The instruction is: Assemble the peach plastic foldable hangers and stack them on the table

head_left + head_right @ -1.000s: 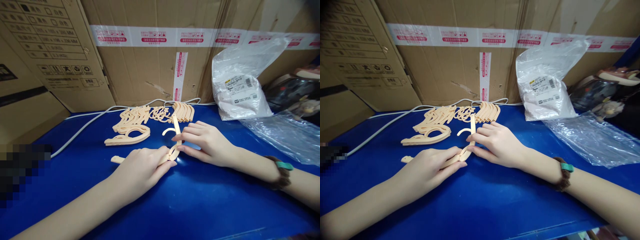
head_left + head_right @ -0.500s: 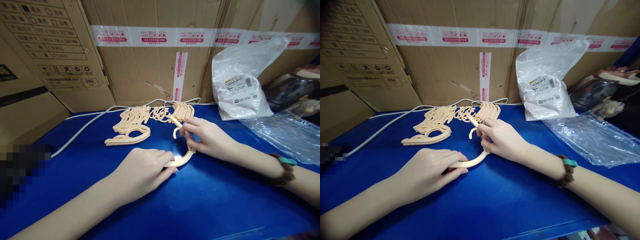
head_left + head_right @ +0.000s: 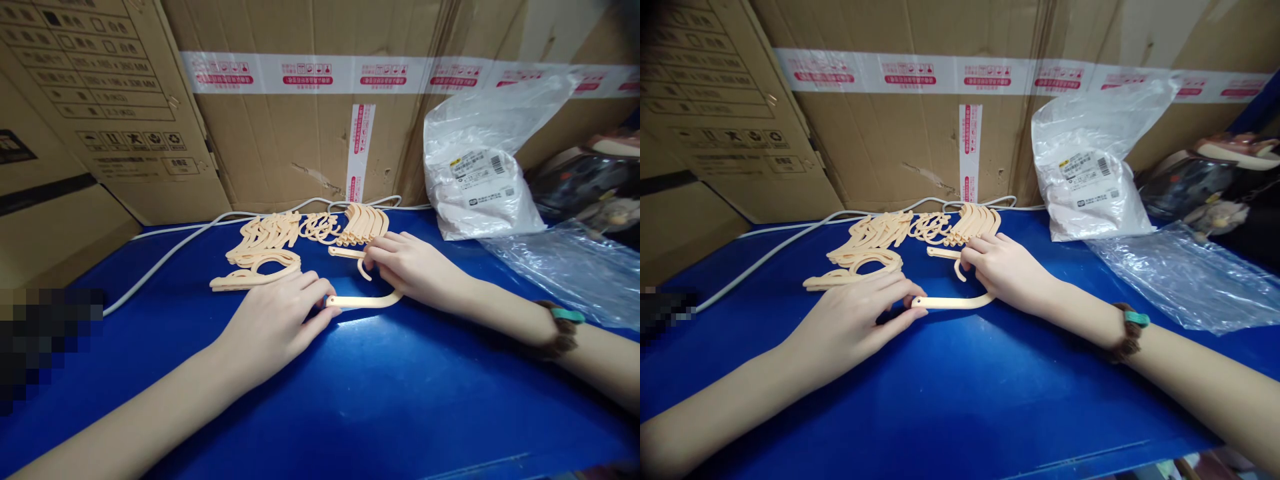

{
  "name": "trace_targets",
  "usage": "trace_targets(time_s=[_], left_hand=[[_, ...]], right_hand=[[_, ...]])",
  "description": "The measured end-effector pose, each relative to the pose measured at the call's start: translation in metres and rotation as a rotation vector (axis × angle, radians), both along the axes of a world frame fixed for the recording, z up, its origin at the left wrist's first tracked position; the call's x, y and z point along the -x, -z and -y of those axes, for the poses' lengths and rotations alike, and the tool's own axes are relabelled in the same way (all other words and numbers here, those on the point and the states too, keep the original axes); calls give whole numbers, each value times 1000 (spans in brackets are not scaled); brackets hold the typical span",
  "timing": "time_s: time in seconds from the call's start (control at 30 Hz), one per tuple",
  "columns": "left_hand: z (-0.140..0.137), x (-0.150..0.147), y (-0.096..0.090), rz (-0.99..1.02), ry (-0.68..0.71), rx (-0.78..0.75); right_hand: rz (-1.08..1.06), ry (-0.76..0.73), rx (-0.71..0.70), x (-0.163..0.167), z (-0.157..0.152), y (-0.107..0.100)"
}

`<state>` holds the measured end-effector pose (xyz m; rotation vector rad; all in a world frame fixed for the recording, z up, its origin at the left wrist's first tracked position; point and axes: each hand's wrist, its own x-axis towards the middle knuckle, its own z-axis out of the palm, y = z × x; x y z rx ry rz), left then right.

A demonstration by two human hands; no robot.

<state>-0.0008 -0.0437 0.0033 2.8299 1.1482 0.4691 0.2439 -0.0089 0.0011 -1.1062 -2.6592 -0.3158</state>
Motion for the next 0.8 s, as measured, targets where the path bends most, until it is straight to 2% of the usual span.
trace_targets(time_s=[0.8], left_hand=[[-1, 1, 6, 5, -4, 99]], right_hand=[[-33, 12, 28, -2, -6, 8]])
